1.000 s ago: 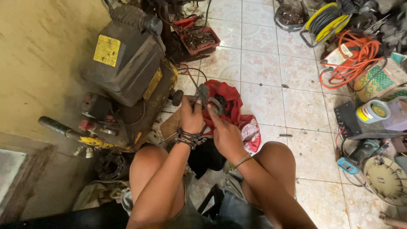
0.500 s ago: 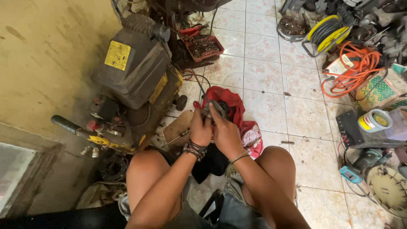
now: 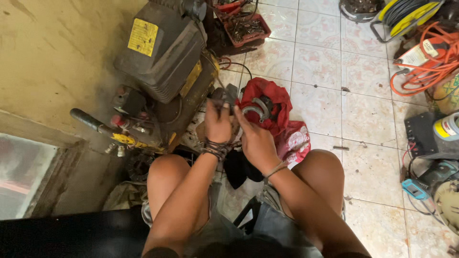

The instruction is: The person sits on the floor and uses a metal file to smooth the edges of a small metal part. They hold the part in their left hand and file it with their right hand, repeatedly turning the part to work on different sides.

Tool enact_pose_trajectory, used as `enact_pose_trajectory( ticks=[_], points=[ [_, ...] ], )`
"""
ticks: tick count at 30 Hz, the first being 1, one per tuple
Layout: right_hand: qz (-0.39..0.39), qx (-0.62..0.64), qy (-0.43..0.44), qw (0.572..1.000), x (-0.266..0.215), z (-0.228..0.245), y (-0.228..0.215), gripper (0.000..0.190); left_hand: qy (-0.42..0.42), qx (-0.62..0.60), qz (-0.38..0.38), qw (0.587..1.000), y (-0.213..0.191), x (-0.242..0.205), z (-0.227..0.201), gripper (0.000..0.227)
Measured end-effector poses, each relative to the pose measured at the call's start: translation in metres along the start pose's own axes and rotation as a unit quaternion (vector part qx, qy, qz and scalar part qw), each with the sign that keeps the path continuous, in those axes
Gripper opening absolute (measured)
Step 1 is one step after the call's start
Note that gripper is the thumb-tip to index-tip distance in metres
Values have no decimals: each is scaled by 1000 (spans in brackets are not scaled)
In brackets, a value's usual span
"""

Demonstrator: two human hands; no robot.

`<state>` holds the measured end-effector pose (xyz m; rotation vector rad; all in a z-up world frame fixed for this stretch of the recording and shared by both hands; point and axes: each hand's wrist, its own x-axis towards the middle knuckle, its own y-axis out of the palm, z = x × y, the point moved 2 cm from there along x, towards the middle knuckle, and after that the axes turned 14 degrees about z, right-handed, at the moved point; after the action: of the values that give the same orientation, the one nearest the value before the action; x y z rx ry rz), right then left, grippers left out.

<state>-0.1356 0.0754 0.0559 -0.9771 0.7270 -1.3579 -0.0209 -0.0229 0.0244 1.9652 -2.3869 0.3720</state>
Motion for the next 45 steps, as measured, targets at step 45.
enact_pose_trajectory(
  ticks=[45],
  points=[
    [-107, 146, -77, 981, 1, -36, -42, 58, 235, 97, 195, 947, -5, -6, -58, 7]
  ],
)
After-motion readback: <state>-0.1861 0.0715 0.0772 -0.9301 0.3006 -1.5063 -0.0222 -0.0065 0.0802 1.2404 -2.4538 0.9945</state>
